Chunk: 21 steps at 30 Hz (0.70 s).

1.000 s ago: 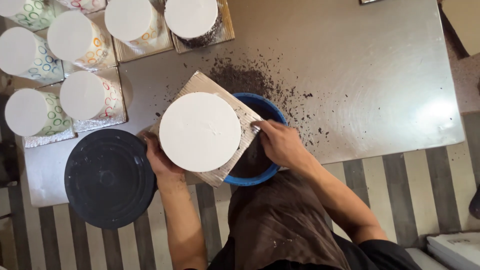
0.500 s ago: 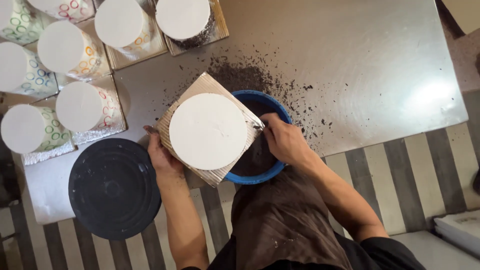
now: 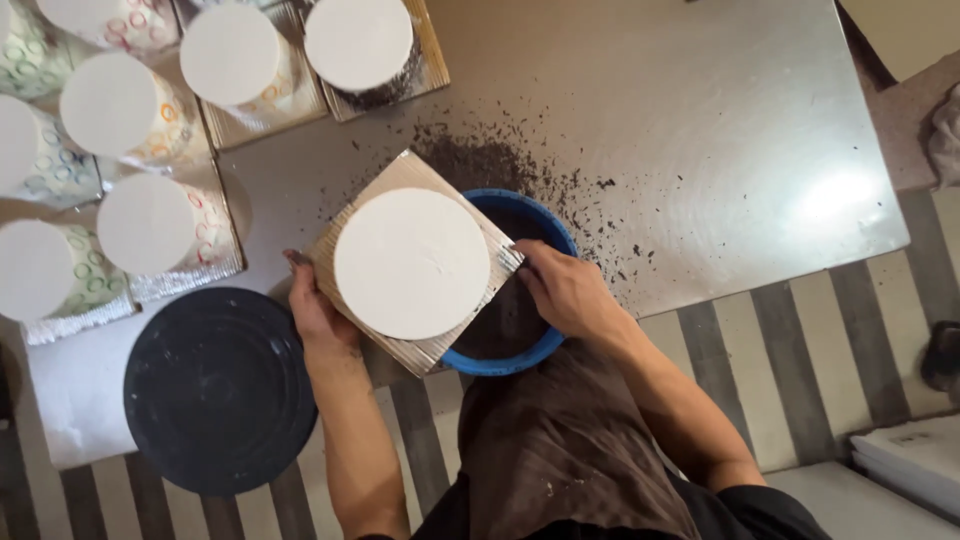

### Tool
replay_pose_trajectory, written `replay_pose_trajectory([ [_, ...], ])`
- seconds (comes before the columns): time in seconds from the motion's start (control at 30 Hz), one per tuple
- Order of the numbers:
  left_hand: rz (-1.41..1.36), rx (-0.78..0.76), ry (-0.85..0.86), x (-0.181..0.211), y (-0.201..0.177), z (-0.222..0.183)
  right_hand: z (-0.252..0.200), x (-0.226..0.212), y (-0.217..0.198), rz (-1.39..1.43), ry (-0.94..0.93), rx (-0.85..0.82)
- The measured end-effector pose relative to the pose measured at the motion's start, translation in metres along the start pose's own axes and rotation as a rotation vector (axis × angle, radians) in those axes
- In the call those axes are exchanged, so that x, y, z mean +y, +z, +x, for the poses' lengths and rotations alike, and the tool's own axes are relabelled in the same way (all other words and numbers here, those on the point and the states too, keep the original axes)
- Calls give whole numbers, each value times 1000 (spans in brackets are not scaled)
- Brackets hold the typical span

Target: The person holds a white frosted cake on a foil-covered board over a blue basin of dark chocolate crumbs, grabs handfuls of crumbs and presses them onto the cake's sides while rotating the board, then sets the finished cake on the table with other completed cakes and starts the next one.

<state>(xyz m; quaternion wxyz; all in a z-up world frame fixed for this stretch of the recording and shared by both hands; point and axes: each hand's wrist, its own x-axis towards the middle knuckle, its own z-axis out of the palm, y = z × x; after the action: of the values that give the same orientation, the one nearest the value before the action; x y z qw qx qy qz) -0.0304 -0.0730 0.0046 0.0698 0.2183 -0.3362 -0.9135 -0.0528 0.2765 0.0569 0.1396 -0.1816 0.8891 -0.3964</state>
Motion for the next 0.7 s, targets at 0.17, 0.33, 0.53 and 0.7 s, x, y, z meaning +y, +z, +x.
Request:
replay_pose_trajectory([
  [0.17,-19,-46,-26,-5,-10,5,3,17,4,51,-101,152],
  [0.33,19,278,-116,-10,35,-11,5,59,40,517,141,103],
  [0.53,-75,-38,-150,-49,36,-3,2,86,41,1521,438,6],
  [0.7,-51,-225,-66,-49,88,-9,47,118,-17,1611,394,214],
])
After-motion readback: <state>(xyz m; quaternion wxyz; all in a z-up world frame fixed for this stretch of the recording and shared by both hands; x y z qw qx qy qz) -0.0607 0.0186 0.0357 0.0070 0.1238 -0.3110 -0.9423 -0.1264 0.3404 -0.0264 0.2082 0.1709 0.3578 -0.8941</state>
